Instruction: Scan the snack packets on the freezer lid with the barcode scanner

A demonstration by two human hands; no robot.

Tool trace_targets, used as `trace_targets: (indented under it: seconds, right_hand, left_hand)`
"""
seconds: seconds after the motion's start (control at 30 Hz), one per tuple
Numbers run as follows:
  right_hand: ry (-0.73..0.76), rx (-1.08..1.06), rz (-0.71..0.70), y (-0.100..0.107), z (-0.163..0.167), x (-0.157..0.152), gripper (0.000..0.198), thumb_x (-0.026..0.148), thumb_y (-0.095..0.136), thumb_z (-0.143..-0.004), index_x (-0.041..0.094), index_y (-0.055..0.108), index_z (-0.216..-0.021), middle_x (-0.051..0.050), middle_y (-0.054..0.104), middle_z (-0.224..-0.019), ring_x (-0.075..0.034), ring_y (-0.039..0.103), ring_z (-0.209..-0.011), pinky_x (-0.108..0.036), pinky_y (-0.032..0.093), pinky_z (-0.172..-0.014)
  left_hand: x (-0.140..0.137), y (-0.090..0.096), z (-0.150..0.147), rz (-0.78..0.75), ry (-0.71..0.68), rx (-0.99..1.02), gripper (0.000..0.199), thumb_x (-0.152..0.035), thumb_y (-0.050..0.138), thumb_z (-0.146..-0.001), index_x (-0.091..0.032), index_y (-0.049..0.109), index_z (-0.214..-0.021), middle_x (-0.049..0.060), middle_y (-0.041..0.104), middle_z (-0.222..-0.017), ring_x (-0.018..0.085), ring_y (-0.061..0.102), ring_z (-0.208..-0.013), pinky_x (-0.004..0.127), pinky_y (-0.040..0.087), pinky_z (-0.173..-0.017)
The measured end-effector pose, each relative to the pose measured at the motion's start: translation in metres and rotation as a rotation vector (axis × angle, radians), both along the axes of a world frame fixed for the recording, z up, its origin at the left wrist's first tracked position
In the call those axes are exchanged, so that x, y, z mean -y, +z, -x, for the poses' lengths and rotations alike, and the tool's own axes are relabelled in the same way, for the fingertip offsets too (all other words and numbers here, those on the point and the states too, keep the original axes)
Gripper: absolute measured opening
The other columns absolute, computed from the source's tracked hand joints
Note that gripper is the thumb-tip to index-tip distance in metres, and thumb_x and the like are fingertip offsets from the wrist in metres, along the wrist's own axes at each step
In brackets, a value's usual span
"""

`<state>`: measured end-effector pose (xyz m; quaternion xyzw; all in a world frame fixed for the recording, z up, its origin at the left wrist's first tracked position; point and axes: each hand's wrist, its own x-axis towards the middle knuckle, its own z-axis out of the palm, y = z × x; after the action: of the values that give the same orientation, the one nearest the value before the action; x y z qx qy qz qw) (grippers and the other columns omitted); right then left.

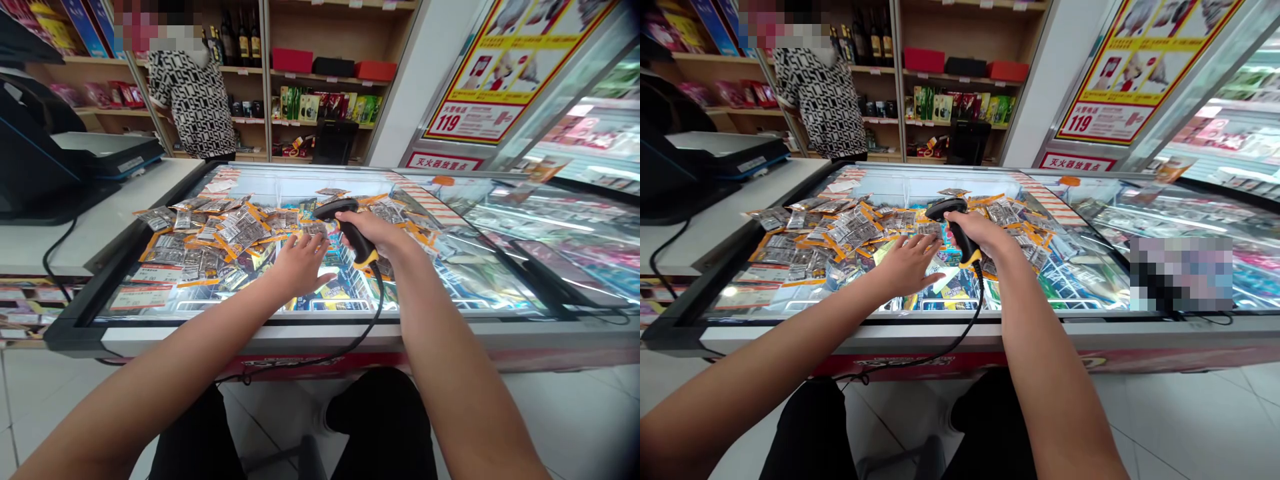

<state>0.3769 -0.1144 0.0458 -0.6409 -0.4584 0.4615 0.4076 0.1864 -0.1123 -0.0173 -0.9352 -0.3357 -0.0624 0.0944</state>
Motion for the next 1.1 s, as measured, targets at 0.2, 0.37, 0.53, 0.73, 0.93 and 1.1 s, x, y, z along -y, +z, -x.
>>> trace_targets:
  seconds: [0.2, 0.37, 0.53, 0.73, 0.93, 1.1]
  right_hand:
    - [-0.307, -0.137, -0.238, 0.003, -0.009, -0.006, 0.029, 0.042, 0.064, -0.1, 0.021, 0.063, -0.081, -0.001, 0.063, -0.059, -0.014, 0.057, -0.044, -0.023, 0.048, -0.042]
    - [-0.491, -0.342, -0.471, 0.001, -0.023, -0.018, 0.033, 0.054, 0.066, -0.095, 0.024, 0.057, -0.083, 0.003, 0.059, -0.06, -0.012, 0.058, -0.046, -0.02, 0.05, -0.044]
    - [-0.586, -0.492, -0.549, -0.001, -0.03, -0.024, 0.035, 0.056, 0.065, -0.096, 0.025, 0.054, -0.085, 0.006, 0.054, -0.059, -0.01, 0.057, -0.046, -0.018, 0.05, -0.043]
    - [-0.558, -0.403, -0.519, -0.001, -0.029, -0.021, 0.039, 0.062, 0.061, -0.096, 0.026, 0.053, -0.086, 0.005, 0.055, -0.06, -0.012, 0.06, -0.049, -0.021, 0.052, -0.047]
    - [-0.496, -0.24, -0.552, 0.0, -0.031, -0.021, 0.043, 0.068, 0.062, -0.092, 0.027, 0.053, -0.088, 0.004, 0.052, -0.06, -0.015, 0.061, -0.052, -0.025, 0.049, -0.046]
    - [-0.514, -0.373, -0.58, -0.002, -0.032, -0.023, 0.04, 0.065, 0.063, -0.092, 0.026, 0.055, -0.091, 0.004, 0.053, -0.061, -0.015, 0.061, -0.054, -0.025, 0.049, -0.047]
  left_hand:
    - [0.003, 0.014, 0.004, -0.053, 0.213, 0.01, 0.069, -0.069, 0.043, -0.102, -0.011, 0.068, -0.129, 0.022, 0.065, -0.136, 0.039, 0.06, -0.125, 0.049, 0.044, -0.107]
    - [-0.027, 0.024, -0.018, -0.023, 0.192, 0.096, 0.063, -0.064, 0.04, -0.104, -0.014, 0.064, -0.134, 0.022, 0.059, -0.148, 0.039, 0.053, -0.139, 0.052, 0.039, -0.117]
    - [-0.11, 0.037, -0.08, 0.275, 0.287, 0.17, 0.076, -0.043, 0.045, -0.103, -0.016, 0.022, -0.171, 0.017, 0.017, -0.181, 0.036, 0.03, -0.162, 0.053, 0.034, -0.126]
    - [-0.185, 0.018, -0.12, 0.443, 0.243, 0.229, 0.078, -0.046, 0.036, -0.107, -0.014, 0.012, -0.174, 0.019, 0.002, -0.182, 0.04, 0.014, -0.167, 0.059, 0.028, -0.129]
    - [-0.167, 0.009, -0.124, 0.434, 0.141, 0.211, 0.065, -0.042, 0.03, -0.109, -0.022, 0.026, -0.171, 0.015, 0.027, -0.178, 0.035, 0.035, -0.161, 0.058, 0.034, -0.126]
    - [-0.097, 0.017, -0.113, 0.362, 0.11, 0.172, 0.06, -0.046, 0.039, -0.108, -0.021, 0.041, -0.163, 0.021, 0.044, -0.165, 0.041, 0.048, -0.15, 0.057, 0.043, -0.118]
